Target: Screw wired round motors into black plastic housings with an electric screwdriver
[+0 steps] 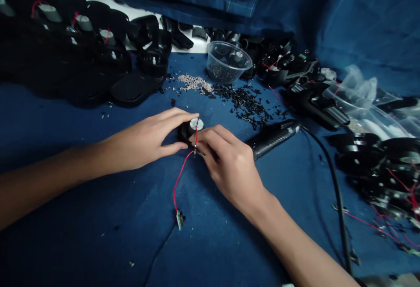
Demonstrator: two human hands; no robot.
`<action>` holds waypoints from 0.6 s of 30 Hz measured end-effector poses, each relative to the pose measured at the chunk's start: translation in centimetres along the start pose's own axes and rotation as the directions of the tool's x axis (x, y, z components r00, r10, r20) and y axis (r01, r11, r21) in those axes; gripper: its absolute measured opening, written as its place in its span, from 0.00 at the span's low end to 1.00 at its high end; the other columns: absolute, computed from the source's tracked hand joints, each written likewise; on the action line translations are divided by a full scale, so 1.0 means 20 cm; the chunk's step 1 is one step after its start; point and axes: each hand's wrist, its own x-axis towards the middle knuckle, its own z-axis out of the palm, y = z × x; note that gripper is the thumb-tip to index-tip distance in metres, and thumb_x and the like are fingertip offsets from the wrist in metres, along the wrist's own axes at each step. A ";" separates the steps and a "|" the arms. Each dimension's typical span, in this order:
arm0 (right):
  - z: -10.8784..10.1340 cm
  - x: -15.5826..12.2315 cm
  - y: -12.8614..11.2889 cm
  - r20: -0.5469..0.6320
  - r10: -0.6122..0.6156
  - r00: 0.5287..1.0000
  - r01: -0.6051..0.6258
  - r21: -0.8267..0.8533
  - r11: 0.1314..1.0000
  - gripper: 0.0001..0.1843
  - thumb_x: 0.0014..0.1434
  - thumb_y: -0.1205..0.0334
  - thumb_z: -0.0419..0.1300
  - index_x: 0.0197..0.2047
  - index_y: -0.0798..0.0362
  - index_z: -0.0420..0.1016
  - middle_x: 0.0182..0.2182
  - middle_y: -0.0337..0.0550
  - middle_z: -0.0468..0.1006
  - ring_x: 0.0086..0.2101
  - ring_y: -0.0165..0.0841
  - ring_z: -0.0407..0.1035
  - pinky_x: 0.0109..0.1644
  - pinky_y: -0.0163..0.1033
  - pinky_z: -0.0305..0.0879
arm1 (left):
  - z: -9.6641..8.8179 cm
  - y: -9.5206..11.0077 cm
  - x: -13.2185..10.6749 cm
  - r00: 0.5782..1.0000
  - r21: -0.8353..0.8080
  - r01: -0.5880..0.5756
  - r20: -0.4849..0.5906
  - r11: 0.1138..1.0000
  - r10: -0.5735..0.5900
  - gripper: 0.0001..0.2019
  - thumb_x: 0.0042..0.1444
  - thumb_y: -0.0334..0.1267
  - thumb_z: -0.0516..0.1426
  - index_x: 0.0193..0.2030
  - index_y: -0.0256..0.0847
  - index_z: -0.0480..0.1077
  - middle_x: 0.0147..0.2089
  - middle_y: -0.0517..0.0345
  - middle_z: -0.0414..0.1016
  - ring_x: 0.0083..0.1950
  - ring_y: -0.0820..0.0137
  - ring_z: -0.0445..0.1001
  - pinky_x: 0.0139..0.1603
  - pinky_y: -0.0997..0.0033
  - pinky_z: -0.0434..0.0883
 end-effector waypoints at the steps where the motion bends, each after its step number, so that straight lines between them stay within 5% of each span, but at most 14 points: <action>1: 0.00 0.00 0.00 0.000 -0.007 1.000 0.007 -0.019 1.000 0.08 0.60 0.70 0.54 0.41 0.49 0.71 0.37 0.42 0.75 0.38 0.30 0.70 0.41 0.36 0.67 | 0.00 0.00 0.00 1.000 0.000 -0.002 -0.002 1.000 0.002 0.26 0.59 0.34 0.55 0.64 0.42 0.55 0.60 0.55 0.61 0.61 0.66 0.63 0.62 0.69 0.61; 18: 0.01 -0.01 -0.01 -0.014 -0.055 0.998 0.052 -0.169 0.984 0.06 0.61 0.69 0.53 0.39 0.50 0.69 0.38 0.43 0.75 0.37 0.31 0.71 0.40 0.38 0.69 | 0.00 0.01 0.00 1.000 -0.018 0.000 0.000 1.000 0.000 0.26 0.59 0.33 0.55 0.63 0.41 0.56 0.60 0.54 0.61 0.61 0.65 0.63 0.62 0.67 0.61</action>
